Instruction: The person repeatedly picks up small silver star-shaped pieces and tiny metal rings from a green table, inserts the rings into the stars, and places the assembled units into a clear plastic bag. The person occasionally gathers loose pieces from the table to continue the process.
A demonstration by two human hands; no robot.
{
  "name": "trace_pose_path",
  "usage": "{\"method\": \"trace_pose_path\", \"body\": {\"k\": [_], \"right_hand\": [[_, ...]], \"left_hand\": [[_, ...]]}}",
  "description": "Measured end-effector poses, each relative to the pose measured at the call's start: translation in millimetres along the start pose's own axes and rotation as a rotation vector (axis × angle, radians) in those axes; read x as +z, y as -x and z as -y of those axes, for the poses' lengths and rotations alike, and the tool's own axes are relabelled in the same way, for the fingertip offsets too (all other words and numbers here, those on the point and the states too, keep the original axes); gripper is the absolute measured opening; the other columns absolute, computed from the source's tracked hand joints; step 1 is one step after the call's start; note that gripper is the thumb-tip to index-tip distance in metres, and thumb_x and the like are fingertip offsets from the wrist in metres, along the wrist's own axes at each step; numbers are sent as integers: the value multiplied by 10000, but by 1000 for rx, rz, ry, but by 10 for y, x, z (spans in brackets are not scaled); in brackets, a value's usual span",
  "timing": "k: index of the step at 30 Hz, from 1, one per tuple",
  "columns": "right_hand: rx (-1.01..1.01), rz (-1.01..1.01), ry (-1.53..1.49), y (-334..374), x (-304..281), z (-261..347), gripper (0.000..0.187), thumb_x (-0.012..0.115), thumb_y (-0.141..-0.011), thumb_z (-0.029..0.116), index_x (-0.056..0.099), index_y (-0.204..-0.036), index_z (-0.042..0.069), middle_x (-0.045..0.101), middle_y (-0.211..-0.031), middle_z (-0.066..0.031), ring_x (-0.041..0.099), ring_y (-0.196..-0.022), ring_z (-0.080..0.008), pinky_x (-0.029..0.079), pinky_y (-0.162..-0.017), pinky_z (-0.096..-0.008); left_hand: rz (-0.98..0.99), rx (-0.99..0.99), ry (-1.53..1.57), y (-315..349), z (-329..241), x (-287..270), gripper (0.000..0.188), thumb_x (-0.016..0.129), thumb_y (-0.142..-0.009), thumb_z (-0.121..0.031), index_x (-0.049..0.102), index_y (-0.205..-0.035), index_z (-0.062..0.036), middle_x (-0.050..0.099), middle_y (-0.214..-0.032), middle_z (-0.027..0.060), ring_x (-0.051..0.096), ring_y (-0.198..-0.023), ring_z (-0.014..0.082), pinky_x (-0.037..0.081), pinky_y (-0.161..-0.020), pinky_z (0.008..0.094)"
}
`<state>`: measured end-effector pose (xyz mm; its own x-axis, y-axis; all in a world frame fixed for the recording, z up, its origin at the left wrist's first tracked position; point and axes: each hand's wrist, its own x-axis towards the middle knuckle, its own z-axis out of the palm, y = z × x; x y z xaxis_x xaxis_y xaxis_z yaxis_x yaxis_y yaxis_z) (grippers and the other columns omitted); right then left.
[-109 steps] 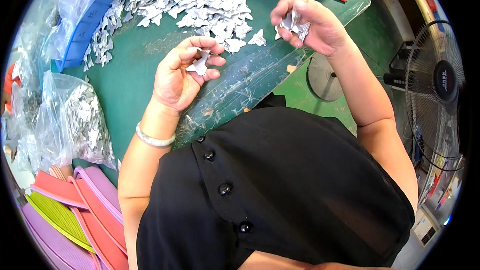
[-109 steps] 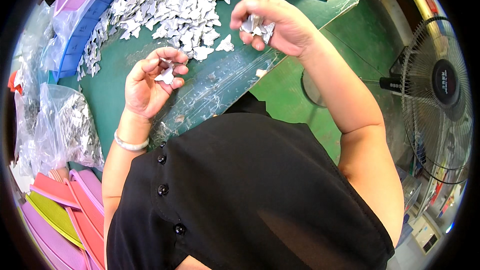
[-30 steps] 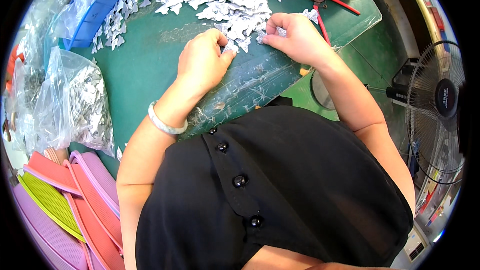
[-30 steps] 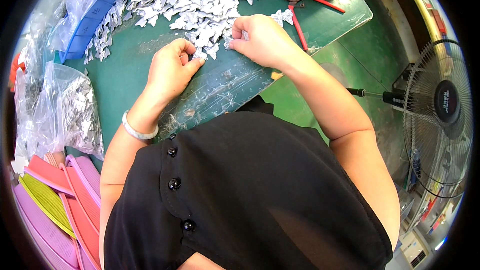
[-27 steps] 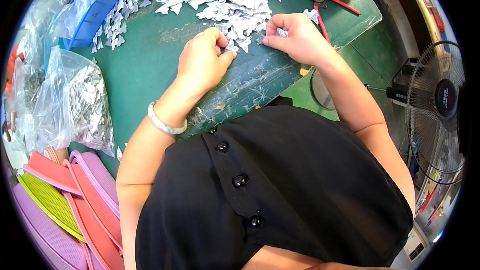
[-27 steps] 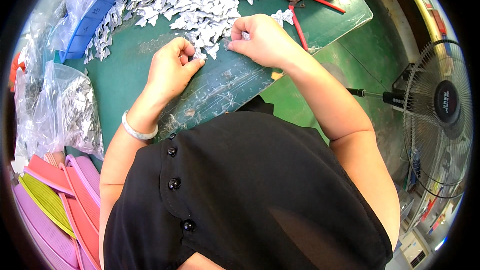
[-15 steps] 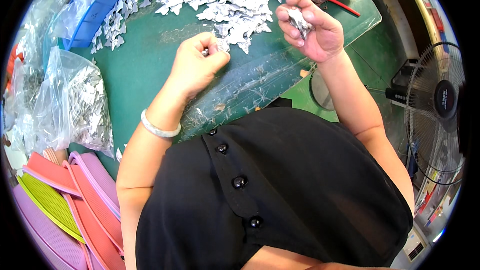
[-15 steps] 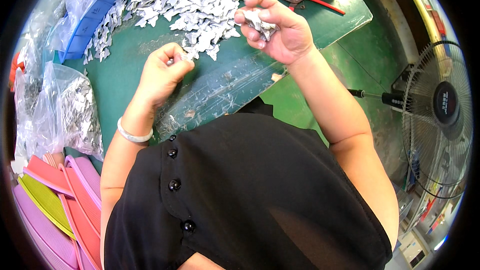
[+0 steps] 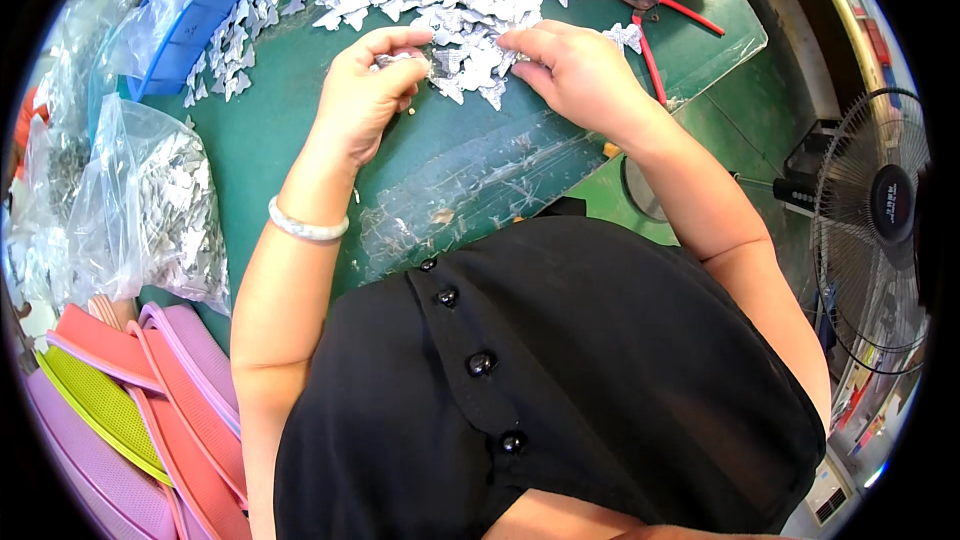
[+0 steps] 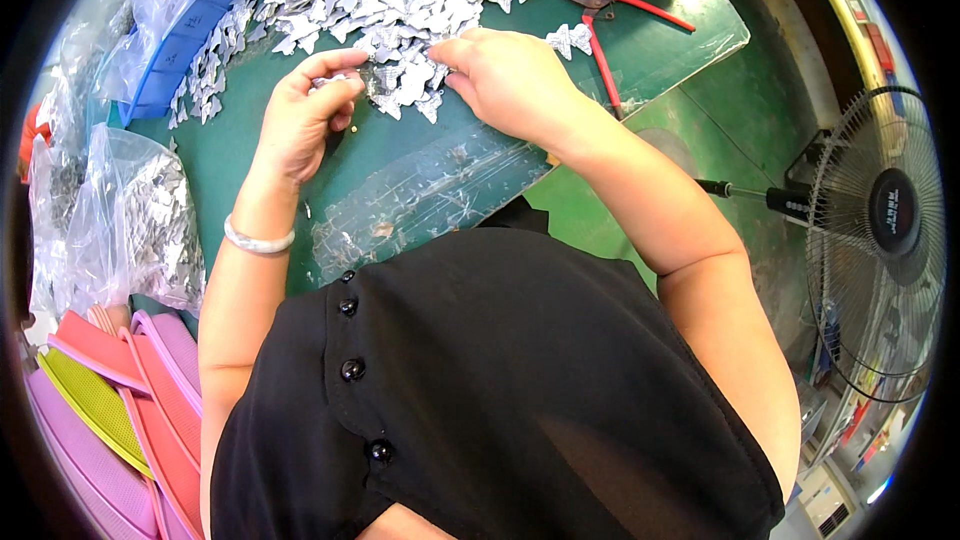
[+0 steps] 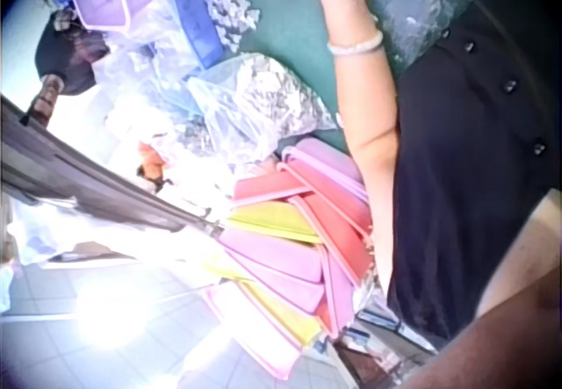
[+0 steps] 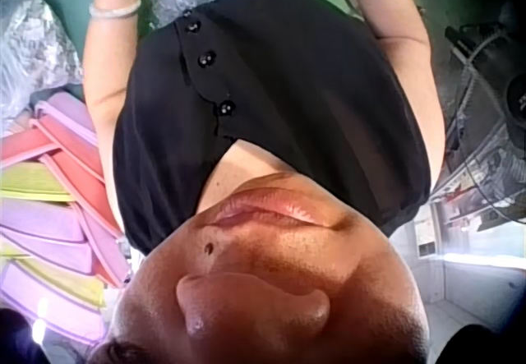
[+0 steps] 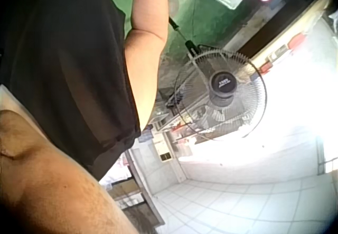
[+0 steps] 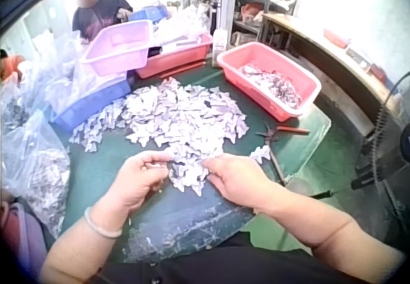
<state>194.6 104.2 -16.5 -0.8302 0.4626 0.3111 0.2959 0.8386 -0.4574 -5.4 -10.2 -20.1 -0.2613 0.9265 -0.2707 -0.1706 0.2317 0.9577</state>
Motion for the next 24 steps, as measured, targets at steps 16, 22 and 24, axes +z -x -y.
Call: {"method": "trace_pose_path", "body": {"k": [16, 22, 24], "right_hand": [[780, 164, -1023, -31, -198, -34, 171, 621, -806, 197, 636, -839, 30, 551, -633, 12, 423, -476, -35, 327, -424, -179], [785, 188, -1221, -20, -191, -45, 142, 622, -807, 196, 619, -811, 54, 554, -636, 9, 435, -477, -38, 301, -410, -179], [782, 201, -1265, -8, -181, -40, 129, 615, -812, 187, 614, -814, 58, 557, -650, 2, 445, -481, -42, 302, -409, -178]], "left_hand": [[-7, 188, -906, -28, -181, 117, 105, 634, -752, -56, 531, -765, -41, 527, -645, -21, 518, -624, 51, 399, -535, 217], [-5, 221, -312, 92, -28, 48, 77, 630, -757, -48, 566, -799, -46, 579, -705, -32, 497, -631, 49, 411, -578, 206], [8, 182, -112, 190, -51, 92, 127, 626, -758, -11, 561, -862, -42, 597, -768, -14, 518, -678, 50, 417, -604, 193]]}}
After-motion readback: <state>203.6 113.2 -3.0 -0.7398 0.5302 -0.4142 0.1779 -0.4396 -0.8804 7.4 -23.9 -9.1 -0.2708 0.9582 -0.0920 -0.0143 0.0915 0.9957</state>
